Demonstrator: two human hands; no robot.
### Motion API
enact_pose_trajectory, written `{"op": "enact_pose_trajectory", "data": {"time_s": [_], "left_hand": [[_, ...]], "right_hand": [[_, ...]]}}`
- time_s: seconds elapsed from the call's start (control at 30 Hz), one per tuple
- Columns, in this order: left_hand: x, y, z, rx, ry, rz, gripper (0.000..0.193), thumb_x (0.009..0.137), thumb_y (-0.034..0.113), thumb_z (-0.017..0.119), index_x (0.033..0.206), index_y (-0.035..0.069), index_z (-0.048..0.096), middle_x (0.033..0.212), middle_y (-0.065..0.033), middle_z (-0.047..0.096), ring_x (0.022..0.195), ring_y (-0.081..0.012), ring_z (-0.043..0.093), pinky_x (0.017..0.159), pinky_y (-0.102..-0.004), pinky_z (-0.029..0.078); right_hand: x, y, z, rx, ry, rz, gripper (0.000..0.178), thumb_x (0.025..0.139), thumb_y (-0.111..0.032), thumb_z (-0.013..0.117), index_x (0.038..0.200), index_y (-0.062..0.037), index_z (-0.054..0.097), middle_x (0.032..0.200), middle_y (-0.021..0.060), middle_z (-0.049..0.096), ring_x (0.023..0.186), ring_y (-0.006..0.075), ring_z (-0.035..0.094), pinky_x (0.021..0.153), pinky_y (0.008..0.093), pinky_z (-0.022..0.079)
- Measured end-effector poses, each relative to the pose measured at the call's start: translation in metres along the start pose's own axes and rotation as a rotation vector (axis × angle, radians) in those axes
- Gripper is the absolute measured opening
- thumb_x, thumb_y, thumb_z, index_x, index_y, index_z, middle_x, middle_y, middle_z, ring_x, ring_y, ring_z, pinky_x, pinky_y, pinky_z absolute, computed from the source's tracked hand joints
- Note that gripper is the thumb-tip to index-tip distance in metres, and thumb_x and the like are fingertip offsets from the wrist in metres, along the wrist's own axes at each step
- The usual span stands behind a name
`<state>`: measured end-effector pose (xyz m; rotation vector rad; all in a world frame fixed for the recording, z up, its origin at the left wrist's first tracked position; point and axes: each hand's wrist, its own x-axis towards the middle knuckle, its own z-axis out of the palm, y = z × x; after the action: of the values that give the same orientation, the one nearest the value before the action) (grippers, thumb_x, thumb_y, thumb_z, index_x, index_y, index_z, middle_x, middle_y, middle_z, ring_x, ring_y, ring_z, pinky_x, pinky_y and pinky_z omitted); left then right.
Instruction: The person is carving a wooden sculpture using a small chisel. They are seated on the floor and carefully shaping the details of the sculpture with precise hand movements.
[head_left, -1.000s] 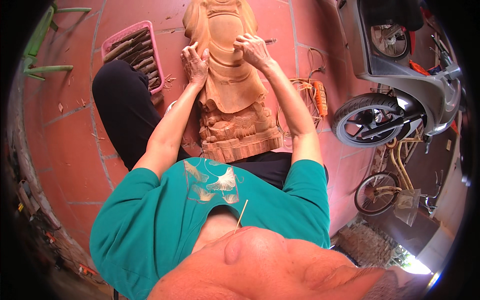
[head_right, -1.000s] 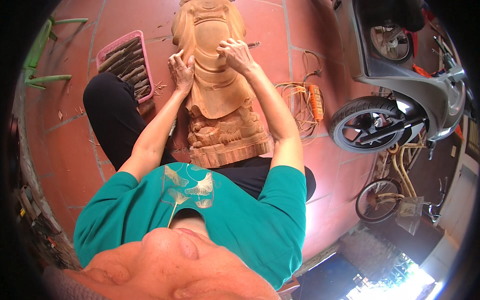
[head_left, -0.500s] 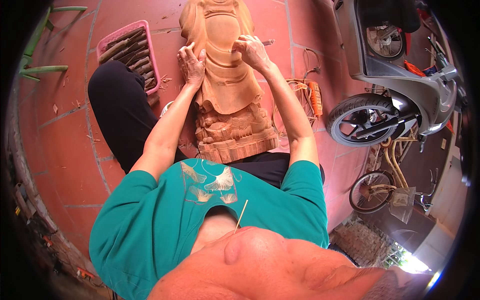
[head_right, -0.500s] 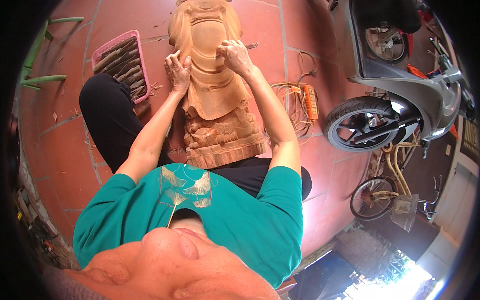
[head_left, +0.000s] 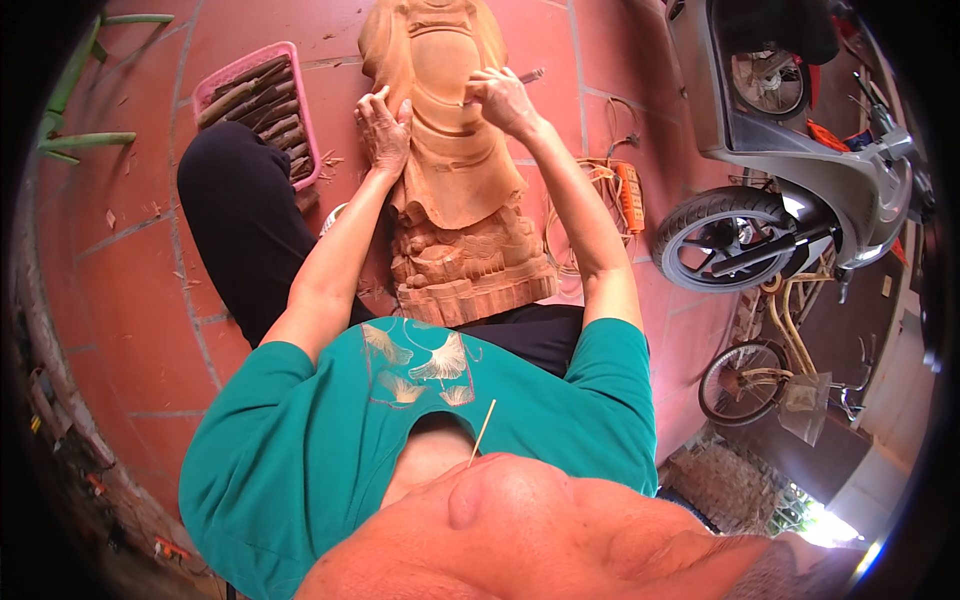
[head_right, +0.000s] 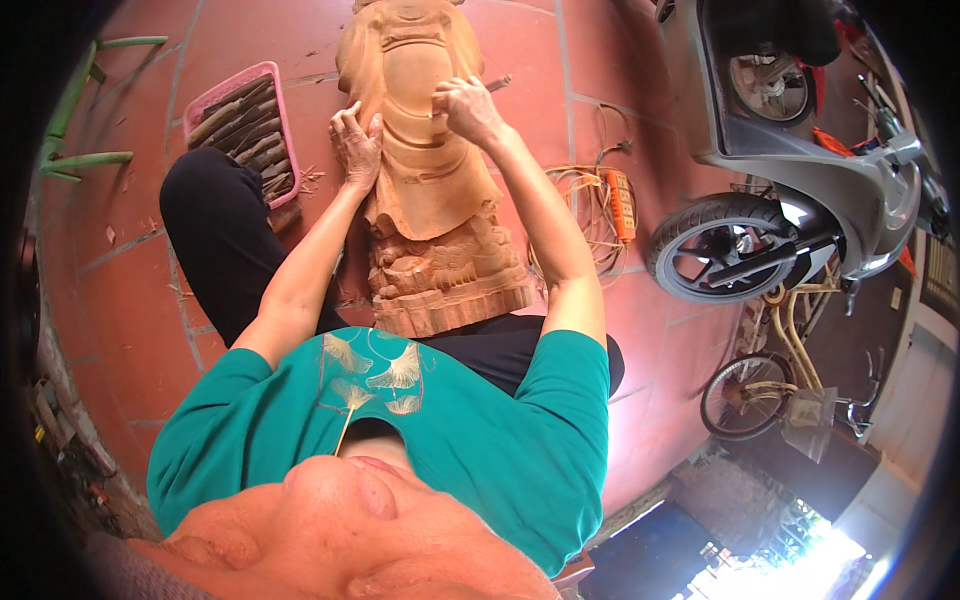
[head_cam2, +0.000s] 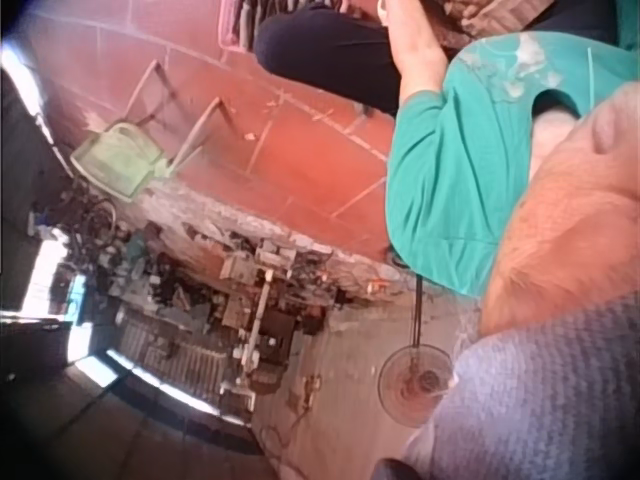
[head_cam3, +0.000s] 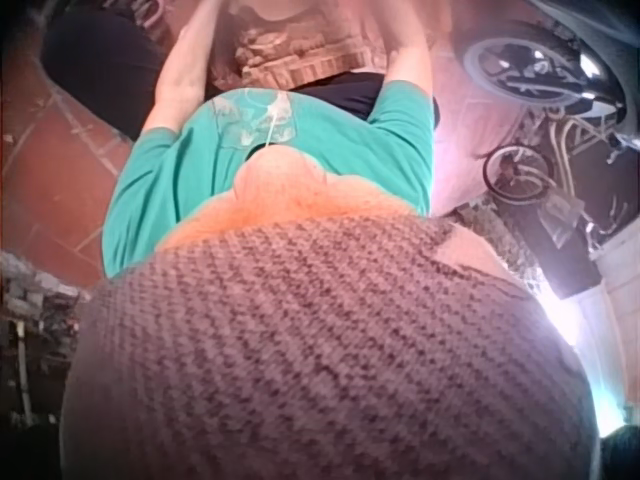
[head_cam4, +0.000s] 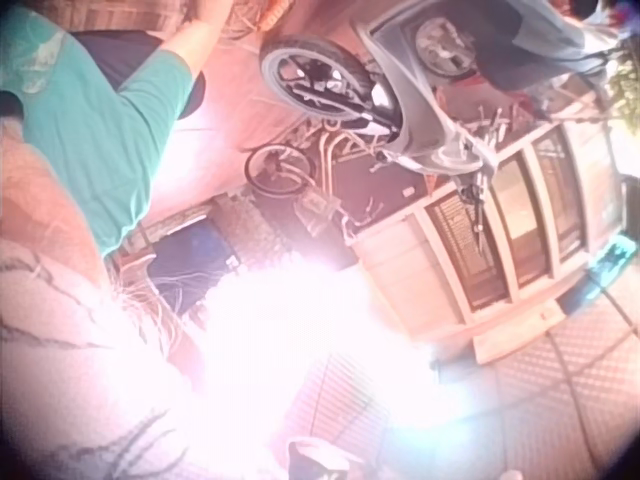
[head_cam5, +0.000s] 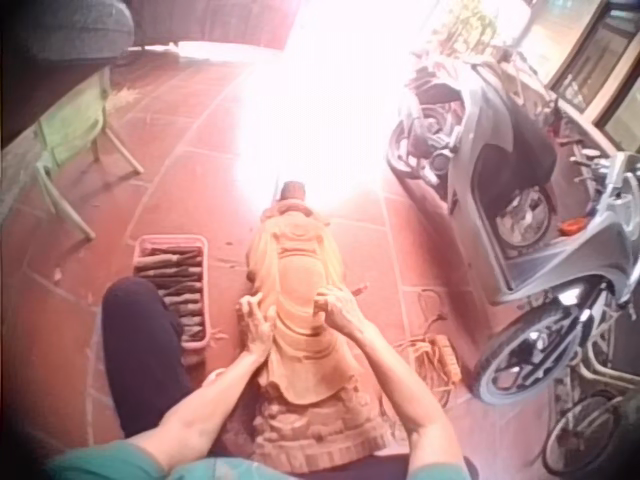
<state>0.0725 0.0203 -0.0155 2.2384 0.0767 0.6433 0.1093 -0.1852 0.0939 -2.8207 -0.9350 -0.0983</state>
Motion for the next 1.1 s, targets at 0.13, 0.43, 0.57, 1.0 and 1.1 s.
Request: {"op": "enact_pose_trajectory", "data": {"time_s": [0.13,0.43,0.57,1.0,1.1], "left_hand": [[-0.005,0.006,0.005,-0.026,-0.021,0.01,0.044,0.087,0.029,0.068,0.121,0.005,0.052,0.112,-0.0164,0.051,0.106,-0.0357,0.05,0.092,-0.0473,0.04],[-0.003,0.001,0.004,-0.016,0.004,0.006,0.045,0.087,0.031,0.067,0.121,0.004,0.053,0.111,-0.017,0.052,0.106,-0.0355,0.05,0.093,-0.0474,0.04],[-0.009,0.003,0.009,0.006,-0.021,0.033,0.045,0.087,0.032,0.067,0.12,0.005,0.053,0.111,-0.0169,0.052,0.105,-0.0353,0.051,0.092,-0.0471,0.041],[0.001,0.003,0.002,0.004,-0.09,-0.121,0.042,0.086,0.031,0.067,0.12,0.01,0.053,0.119,-0.017,0.052,0.114,-0.038,0.049,0.094,-0.0504,0.041],[0.006,0.026,-0.011,0.141,-0.201,-0.193,0.04,0.085,0.026,0.066,0.121,0.014,0.055,0.125,-0.013,0.053,0.117,-0.0358,0.048,0.095,-0.0524,0.04]], "right_hand": [[-0.016,0.064,-0.001,-0.38,-0.065,0.128,0.02,0.078,-0.003,0.058,0.079,-0.0174,0.072,0.093,-0.0012,0.068,0.095,0.0191,0.063,0.083,0.0372,0.043],[-0.023,0.021,0.013,0.087,0.173,0.141,0.01,0.082,-0.008,0.062,0.082,-0.016,0.069,0.086,0.0013,0.066,0.087,0.0211,0.064,0.075,0.0362,0.048],[-0.04,0.055,0.004,-0.532,0.051,0.263,0.012,0.083,-0.008,0.059,0.084,-0.0152,0.069,0.086,0.0069,0.065,0.089,0.0251,0.064,0.072,0.0406,0.048],[-0.071,-0.022,0.025,1.316,0.791,0.999,0.02,0.095,-0.01,0.058,0.111,0.0002,0.061,0.077,0.0042,0.061,0.061,0.0124,0.06,0.052,0.0282,0.057],[-0.079,-0.036,0.015,1.52,0.879,1.07,0.014,0.095,-0.007,0.057,0.108,-0.0024,0.058,0.082,0.005,0.061,0.067,0.0148,0.062,0.055,0.034,0.061]]}}
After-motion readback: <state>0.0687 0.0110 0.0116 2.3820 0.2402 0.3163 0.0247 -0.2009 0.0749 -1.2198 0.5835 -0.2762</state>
